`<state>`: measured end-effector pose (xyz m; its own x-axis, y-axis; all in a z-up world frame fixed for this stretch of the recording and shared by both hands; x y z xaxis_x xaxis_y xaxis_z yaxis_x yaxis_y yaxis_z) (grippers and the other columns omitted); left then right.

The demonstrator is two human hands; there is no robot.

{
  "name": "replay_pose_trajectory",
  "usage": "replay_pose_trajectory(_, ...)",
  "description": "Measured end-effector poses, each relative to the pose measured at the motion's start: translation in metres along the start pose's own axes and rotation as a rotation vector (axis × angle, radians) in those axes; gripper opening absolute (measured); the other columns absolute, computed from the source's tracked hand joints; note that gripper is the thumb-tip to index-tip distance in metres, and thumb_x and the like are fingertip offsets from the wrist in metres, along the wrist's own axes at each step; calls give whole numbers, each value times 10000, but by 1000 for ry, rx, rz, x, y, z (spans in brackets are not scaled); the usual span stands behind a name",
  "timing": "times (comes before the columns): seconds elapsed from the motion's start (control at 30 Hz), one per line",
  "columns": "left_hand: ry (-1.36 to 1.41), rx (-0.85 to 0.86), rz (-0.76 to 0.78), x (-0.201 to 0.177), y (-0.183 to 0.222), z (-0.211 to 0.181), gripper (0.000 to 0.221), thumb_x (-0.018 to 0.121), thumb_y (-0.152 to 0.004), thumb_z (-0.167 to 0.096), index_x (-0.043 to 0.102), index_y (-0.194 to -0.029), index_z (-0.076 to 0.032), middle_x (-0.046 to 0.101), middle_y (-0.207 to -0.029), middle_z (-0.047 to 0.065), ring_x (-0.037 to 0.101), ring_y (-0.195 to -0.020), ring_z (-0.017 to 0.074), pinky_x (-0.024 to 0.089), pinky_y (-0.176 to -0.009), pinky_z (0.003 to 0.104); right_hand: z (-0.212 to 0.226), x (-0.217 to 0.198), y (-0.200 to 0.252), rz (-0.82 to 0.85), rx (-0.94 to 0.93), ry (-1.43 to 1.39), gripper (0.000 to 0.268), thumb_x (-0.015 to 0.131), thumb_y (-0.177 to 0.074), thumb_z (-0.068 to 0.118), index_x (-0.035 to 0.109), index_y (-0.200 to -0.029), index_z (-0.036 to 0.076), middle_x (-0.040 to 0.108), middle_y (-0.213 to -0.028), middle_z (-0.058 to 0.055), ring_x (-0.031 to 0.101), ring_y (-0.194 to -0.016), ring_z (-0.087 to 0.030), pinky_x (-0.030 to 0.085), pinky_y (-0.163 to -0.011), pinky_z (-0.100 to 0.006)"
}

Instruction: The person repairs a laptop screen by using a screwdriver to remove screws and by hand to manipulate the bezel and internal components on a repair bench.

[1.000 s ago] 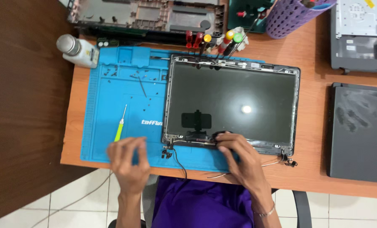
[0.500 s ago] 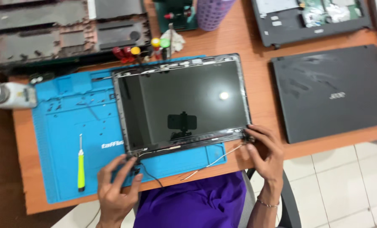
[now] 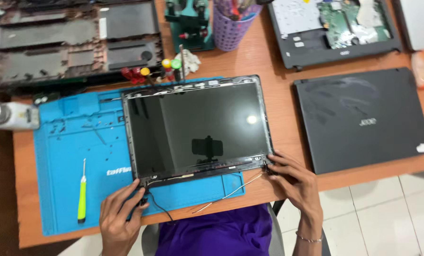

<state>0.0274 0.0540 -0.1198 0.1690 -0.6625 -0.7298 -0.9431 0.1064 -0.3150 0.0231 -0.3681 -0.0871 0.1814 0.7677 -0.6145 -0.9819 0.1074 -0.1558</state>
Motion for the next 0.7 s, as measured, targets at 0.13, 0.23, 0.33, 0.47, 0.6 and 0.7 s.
replay_pose_trajectory(0.13, -4, -2, -11, -4, -3, -6, 378, 798, -735, -77, 753, -1110, -68, 727, -1237, 49, 661, -1138, 254, 491, -931, 396, -2, 1, -8, 70, 12, -21, 284, 819, -706, 31, 805, -990, 22, 775, -1186, -95, 643, -1295, -272, 541, -1044, -396)
replay_pose_trajectory(0.23, 8, -18, 3, -9, -7, -13, 386, 805, -739, -113, 743, -1118, -68, 718, -1238, 48, 653, -1153, 270, 489, -967, 403, -1, 1, -10, 138, 5, 27, 304, 831, -695, 55, 813, -996, 24, 777, -1193, -89, 637, -1289, -270, 524, -1057, -401)
replay_pose_trajectory(0.33, 77, -119, -20, -12, -17, -18, 397, 806, -756, -166, 727, -1130, -61, 685, -1268, 90, 635, -1178, 307, 495, -985, 419, -1, -4, -21, 220, 42, -28, 394, 845, -686, 62, 786, -1074, 23, 726, -1282, -111, 632, -1281, -265, 516, -1056, -398)
replay_pose_trajectory(0.47, 180, -368, -136, -13, -34, -5, 333, 681, -954, -159, 683, -1272, -60, 665, -1356, 123, 654, -1200, 279, 538, -914, 371, -13, 0, -43, 151, 213, -414, 577, 716, -832, 21, 567, -1389, 2, 587, -1459, -177, 565, -1365, -260, 481, -1117, -395)
replay_pose_trajectory(0.6, 274, -553, -153, 0, -47, 7, 364, 643, -1019, -151, 657, -1366, -43, 719, -1244, 135, 691, -1103, 224, 543, -902, 322, -17, 18, -65, 58, 224, -580, 678, 657, -903, -33, 399, -1530, -32, 502, -1534, -181, 503, -1416, -264, 413, -1188, -395)
replay_pose_trajectory(0.7, 369, -463, -258, -2, -56, -2, 356, 673, -1002, -87, 626, -1336, 28, 704, -1288, 155, 679, -1164, 207, 537, -868, 304, -20, 23, -70, -1, 265, -587, 702, 688, -856, -73, 419, -1503, -31, 524, -1505, -186, 536, -1369, -265, 464, -1147, -390)
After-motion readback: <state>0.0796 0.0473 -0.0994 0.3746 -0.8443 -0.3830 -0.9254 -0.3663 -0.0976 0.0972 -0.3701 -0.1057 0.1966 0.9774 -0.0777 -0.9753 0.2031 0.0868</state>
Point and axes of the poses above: each hand's wrist, its own y-axis away from the middle knuckle, its own x-axis out of the palm, z = x × y, the point moved 9 cm from there along -y, towards the middle knuckle
